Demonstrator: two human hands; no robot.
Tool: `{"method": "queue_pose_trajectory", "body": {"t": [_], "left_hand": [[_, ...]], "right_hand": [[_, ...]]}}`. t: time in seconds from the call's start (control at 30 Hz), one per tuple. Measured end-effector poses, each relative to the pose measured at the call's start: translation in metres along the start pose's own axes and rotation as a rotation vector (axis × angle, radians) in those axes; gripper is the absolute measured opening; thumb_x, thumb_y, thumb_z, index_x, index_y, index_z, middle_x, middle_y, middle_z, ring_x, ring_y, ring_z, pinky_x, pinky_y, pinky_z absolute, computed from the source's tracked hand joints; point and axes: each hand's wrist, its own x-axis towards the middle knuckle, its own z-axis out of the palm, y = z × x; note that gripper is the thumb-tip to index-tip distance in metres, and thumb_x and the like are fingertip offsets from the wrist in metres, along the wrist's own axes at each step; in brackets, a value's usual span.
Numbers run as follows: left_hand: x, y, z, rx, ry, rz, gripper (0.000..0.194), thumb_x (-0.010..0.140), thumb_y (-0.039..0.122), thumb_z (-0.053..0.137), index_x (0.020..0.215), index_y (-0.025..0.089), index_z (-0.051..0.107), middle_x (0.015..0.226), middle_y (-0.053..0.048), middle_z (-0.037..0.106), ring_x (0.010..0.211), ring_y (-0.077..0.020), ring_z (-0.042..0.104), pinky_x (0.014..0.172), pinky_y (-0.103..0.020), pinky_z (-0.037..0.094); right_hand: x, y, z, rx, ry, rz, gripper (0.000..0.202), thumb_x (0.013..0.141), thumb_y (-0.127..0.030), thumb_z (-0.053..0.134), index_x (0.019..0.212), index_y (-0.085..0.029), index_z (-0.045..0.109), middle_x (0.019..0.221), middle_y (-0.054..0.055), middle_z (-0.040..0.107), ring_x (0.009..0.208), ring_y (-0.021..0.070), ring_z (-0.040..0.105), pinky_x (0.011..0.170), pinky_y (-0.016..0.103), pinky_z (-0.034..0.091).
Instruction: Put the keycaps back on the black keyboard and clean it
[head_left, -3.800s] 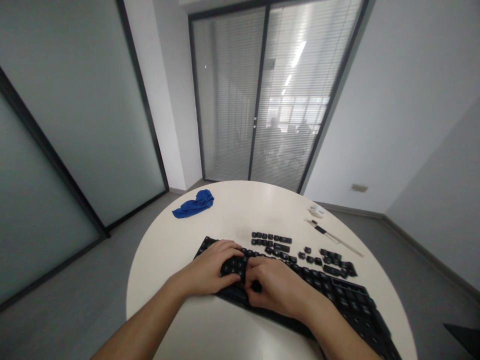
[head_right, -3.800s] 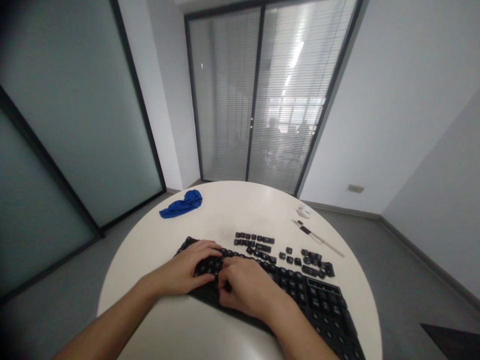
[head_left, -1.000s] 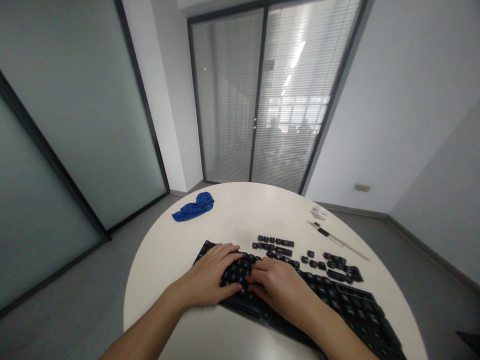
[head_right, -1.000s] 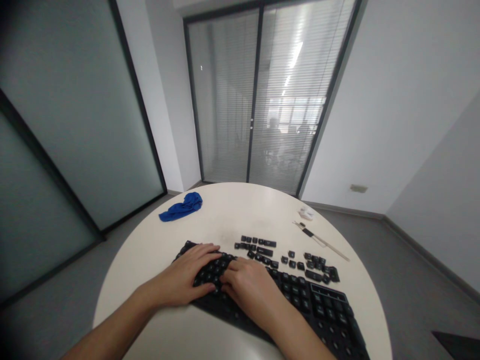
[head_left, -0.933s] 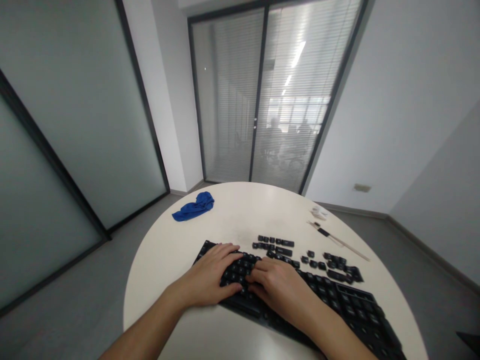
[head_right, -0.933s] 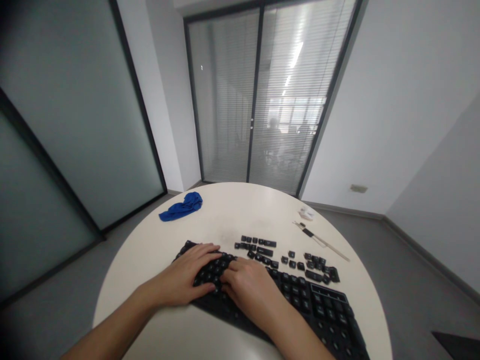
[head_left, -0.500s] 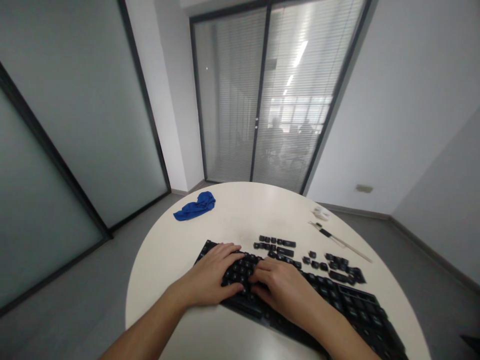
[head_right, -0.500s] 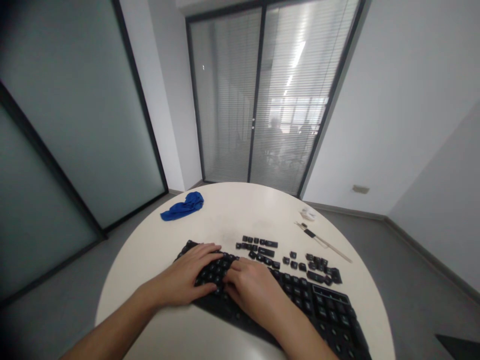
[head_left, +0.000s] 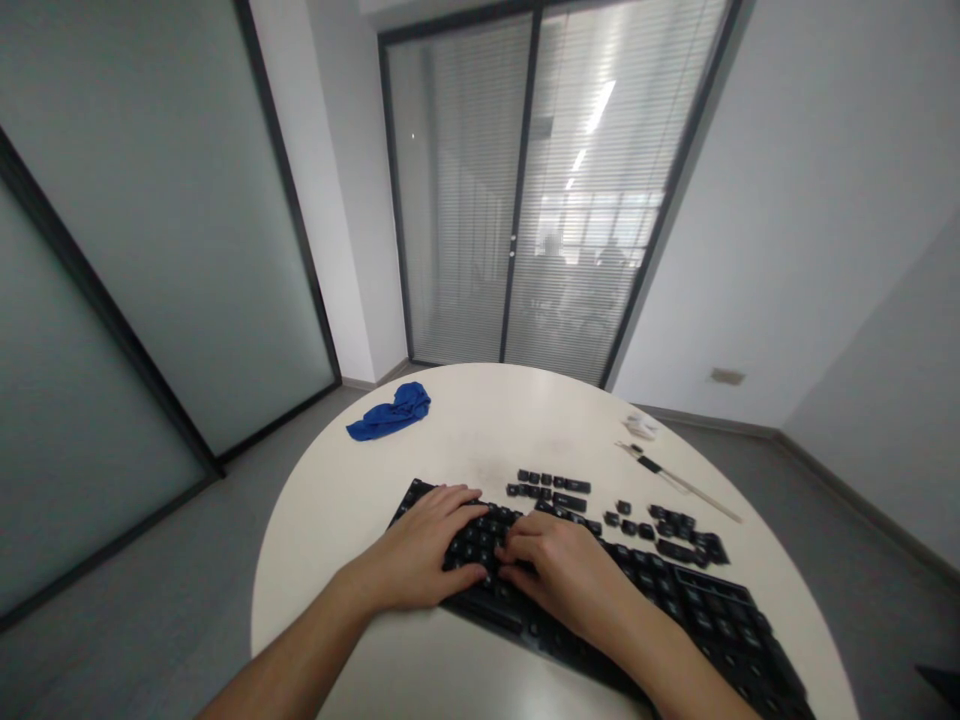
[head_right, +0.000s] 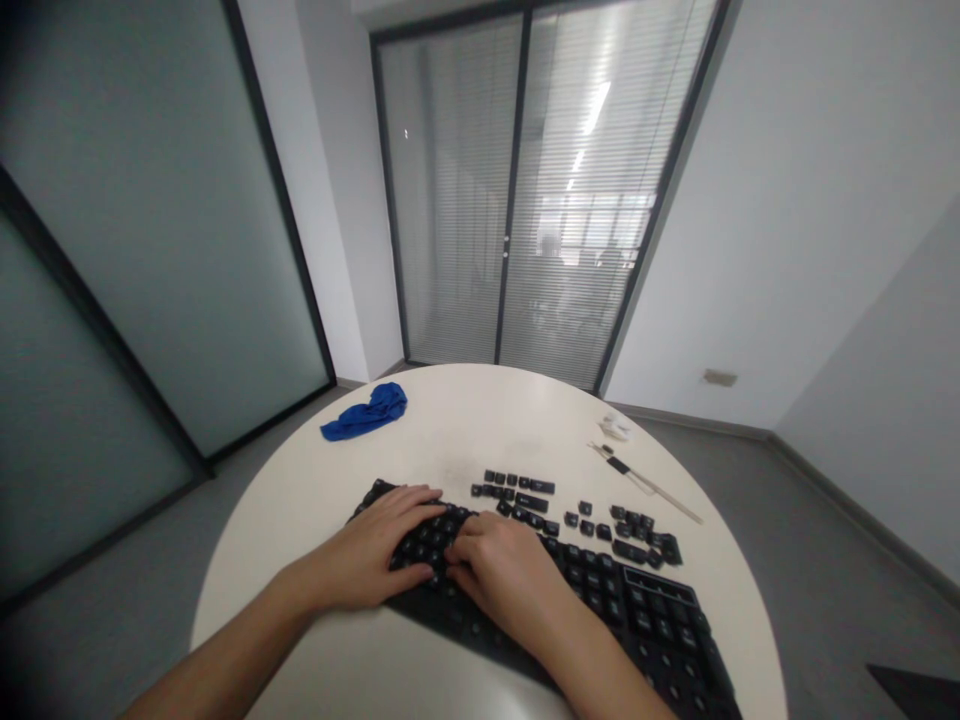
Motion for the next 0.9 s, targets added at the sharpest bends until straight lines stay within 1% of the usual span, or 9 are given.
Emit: {"method": "queue_pose_trajectory", "body": {"t": [0.1, 0.33, 0.4, 0.5, 0.57, 0.67, 0.8, 0.9], "left_hand": [[0.0, 0.0, 0.0, 0.0, 0.004, 0.004, 0.063, 0.084, 0.039, 0.068, 0.142, 0.026, 0.047, 0.152, -0.008, 0.043, 0.141, -0.0306, 0.036, 0.119, -0.051, 0.029], [0.0, 0.001, -0.001, 0.008, 0.006, -0.005, 0.063, 0.084, 0.038, 0.069, 0.142, 0.026, 0.047, 0.152, -0.007, 0.043, 0.141, -0.0296, 0.036, 0.119, -0.049, 0.029], [0.0, 0.001, 0.0, 0.003, 0.005, 0.002, 0.063, 0.084, 0.04, 0.068, 0.142, 0.026, 0.047, 0.152, -0.007, 0.043, 0.141, -0.03, 0.036, 0.119, -0.05, 0.029], [0.0, 0.0, 0.0, -0.009, 0.005, 0.008, 0.063, 0.085, 0.041, 0.068, 0.143, 0.027, 0.046, 0.152, -0.008, 0.043, 0.141, -0.0309, 0.036, 0.118, -0.051, 0.029], [0.0, 0.0, 0.0, -0.009, 0.008, 0.009, 0.063, 0.085, 0.04, 0.068, 0.142, 0.027, 0.047, 0.152, -0.008, 0.043, 0.141, -0.0307, 0.036, 0.118, -0.051, 0.029], [0.0, 0.0, 0.0, 0.001, 0.006, 0.012, 0.062, 0.085, 0.04, 0.068, 0.142, 0.026, 0.047, 0.152, -0.008, 0.044, 0.141, -0.0303, 0.036, 0.118, -0.051, 0.029], [0.0, 0.0, -0.001, 0.002, 0.002, 0.009, 0.063, 0.085, 0.042, 0.068, 0.142, 0.026, 0.047, 0.152, -0.009, 0.043, 0.141, -0.031, 0.036, 0.118, -0.052, 0.028], [0.0, -0.001, 0.0, -0.001, 0.006, 0.009, 0.063, 0.084, 0.04, 0.069, 0.142, 0.027, 0.047, 0.151, -0.009, 0.044, 0.14, -0.0308, 0.037, 0.118, -0.051, 0.028]], "right_hand": [[0.0, 0.0, -0.001, -0.003, -0.023, -0.008, 0.009, 0.087, -0.019, 0.067, 0.086, -0.023, 0.074, 0.09, 0.002, 0.071, 0.088, 0.0189, 0.066, 0.078, 0.027, 0.048], [0.0, 0.002, 0.003, 0.021, -0.006, -0.004, 0.01, 0.088, -0.02, 0.066, 0.089, -0.024, 0.075, 0.091, 0.002, 0.071, 0.09, 0.019, 0.066, 0.08, 0.028, 0.047], [0.0, 0.001, 0.002, 0.062, 0.003, 0.015, 0.011, 0.087, -0.018, 0.066, 0.091, -0.024, 0.075, 0.094, 0.002, 0.072, 0.092, 0.0192, 0.066, 0.082, 0.028, 0.047], [-0.001, -0.002, -0.002, 0.14, 0.029, 0.088, 0.013, 0.083, -0.015, 0.067, 0.092, -0.022, 0.073, 0.093, 0.002, 0.072, 0.091, 0.0198, 0.065, 0.081, 0.029, 0.047], [-0.002, -0.002, -0.005, 0.201, 0.049, 0.12, 0.018, 0.08, -0.015, 0.068, 0.096, -0.021, 0.073, 0.092, 0.002, 0.072, 0.089, 0.0197, 0.065, 0.081, 0.029, 0.048], [-0.004, 0.004, -0.008, 0.309, 0.079, 0.141, 0.024, 0.083, -0.017, 0.067, 0.104, -0.024, 0.074, 0.094, 0.002, 0.072, 0.087, 0.0184, 0.065, 0.081, 0.029, 0.048], [-0.006, 0.013, -0.009, 0.434, 0.044, 0.171, 0.017, 0.085, -0.021, 0.067, 0.098, -0.024, 0.076, 0.089, 0.001, 0.072, 0.083, 0.0173, 0.065, 0.076, 0.028, 0.049], [-0.005, 0.014, -0.007, 0.439, 0.02, 0.148, 0.015, 0.084, -0.023, 0.068, 0.097, -0.024, 0.075, 0.09, 0.0, 0.072, 0.083, 0.0174, 0.065, 0.077, 0.028, 0.049]]}}
